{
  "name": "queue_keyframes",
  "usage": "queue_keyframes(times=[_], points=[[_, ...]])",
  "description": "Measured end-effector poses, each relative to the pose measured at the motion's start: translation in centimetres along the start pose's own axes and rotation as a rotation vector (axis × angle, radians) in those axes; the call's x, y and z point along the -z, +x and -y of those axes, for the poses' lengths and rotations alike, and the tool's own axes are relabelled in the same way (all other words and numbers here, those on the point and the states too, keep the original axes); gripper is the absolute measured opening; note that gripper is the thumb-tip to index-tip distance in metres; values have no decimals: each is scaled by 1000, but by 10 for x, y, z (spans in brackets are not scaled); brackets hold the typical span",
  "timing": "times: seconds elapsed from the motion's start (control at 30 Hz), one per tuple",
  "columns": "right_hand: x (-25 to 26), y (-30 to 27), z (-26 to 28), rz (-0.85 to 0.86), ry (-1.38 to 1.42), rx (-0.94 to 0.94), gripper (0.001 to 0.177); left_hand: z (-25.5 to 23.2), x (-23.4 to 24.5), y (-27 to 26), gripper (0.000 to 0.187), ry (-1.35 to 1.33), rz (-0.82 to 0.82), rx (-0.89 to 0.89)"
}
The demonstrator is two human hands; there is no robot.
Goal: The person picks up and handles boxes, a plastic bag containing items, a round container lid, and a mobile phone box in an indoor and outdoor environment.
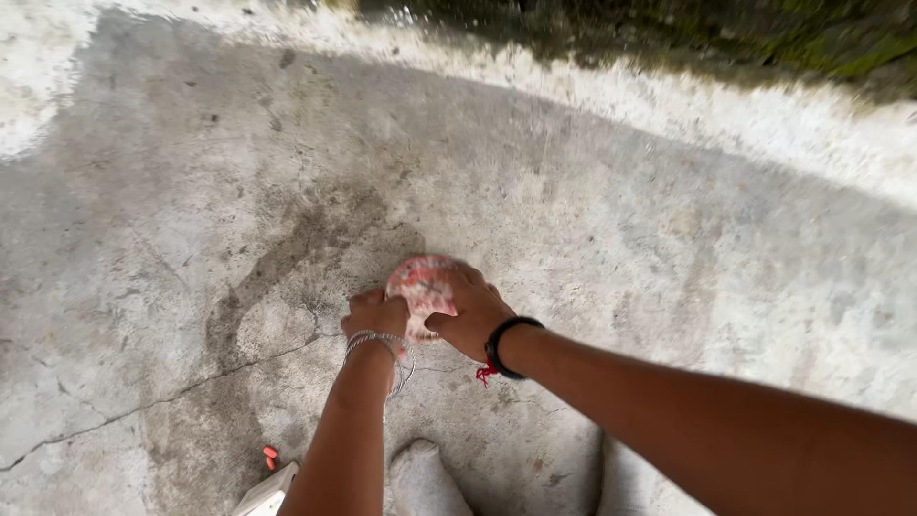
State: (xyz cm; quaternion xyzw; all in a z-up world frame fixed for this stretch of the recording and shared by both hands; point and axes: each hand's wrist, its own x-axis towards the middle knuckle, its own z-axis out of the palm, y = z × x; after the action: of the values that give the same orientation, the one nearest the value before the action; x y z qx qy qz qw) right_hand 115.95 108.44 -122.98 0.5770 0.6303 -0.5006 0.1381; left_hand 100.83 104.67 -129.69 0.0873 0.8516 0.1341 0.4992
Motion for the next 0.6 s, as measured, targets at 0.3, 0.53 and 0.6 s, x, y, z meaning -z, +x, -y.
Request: queue_keyframes(times=[0.3,0.53,0.6], points=[[95,-133,76,-285,444,10,69,-37,87,-119,40,-160,-62,-152],[195,-276,184,-551,198,355,47,-156,222,-312,40,-2,-154,-474],[216,-312,215,-538,322,366,49,-172,259,-384,34,-105,-135,-437]])
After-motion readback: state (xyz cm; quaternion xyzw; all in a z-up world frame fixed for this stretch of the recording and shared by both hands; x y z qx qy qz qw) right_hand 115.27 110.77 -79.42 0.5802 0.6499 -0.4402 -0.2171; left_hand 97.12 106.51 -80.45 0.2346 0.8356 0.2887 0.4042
